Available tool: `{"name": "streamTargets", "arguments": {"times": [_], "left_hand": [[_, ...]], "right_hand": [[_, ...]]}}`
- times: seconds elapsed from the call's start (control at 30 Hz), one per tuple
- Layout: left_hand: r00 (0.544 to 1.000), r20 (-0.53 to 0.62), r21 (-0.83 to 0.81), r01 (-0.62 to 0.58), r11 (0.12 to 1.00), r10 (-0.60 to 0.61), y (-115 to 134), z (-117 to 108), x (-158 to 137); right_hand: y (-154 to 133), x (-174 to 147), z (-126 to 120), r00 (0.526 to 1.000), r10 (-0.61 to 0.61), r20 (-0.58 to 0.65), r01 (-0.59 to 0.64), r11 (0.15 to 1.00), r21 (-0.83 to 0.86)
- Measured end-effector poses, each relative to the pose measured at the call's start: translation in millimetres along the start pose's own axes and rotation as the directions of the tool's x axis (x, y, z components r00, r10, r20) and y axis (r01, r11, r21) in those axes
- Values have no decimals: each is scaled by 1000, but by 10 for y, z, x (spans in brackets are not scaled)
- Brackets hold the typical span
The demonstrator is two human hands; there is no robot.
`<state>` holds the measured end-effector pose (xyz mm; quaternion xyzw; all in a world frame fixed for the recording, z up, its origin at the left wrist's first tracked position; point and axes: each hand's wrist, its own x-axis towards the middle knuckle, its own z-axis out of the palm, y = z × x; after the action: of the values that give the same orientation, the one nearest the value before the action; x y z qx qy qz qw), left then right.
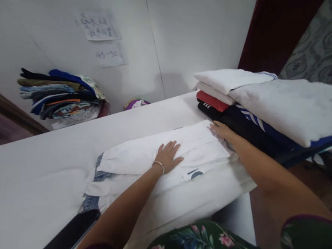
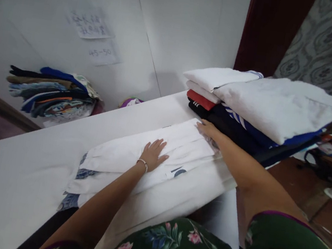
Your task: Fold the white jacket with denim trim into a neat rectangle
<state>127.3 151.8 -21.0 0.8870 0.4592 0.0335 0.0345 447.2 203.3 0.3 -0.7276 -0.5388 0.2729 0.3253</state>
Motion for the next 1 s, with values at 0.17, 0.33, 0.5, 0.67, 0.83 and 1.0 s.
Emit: {"name": "streamTargets", "arguments": {"times": [0.17, 0.33, 0.5, 0.67, 0.83, 1.0], "left_hand": [[1000, 20, 14, 10, 1000, -11, 5, -17, 23], [998, 36, -17, 57, 998, -56, 37, -106, 59], [990, -117, -26, 74, 997, -77, 274, -242, -213], [972, -213, -38, -113, 993, 102, 343, -97, -569], [961, -246, -56, -147, 988, 129, 241, 67, -610], [921, -325, -15, -235, 972, 217, 265, 56, -666]], "right_hand": [[388, -627, -232, 994, 102, -37, -95, 981, 167], [725, -1152, -288, 994, 13, -111, 21, 955, 297], [816, -1320, -224, 966, -220, -132, 234, 968, 95], [765, -1249, -125, 933, -281, -226, 293, 956, 18], [760, -1122, -81, 948, -172, -269, 194, 979, 56], [770, -1092, -48, 949, -78, -306, 102, 993, 61]]}}
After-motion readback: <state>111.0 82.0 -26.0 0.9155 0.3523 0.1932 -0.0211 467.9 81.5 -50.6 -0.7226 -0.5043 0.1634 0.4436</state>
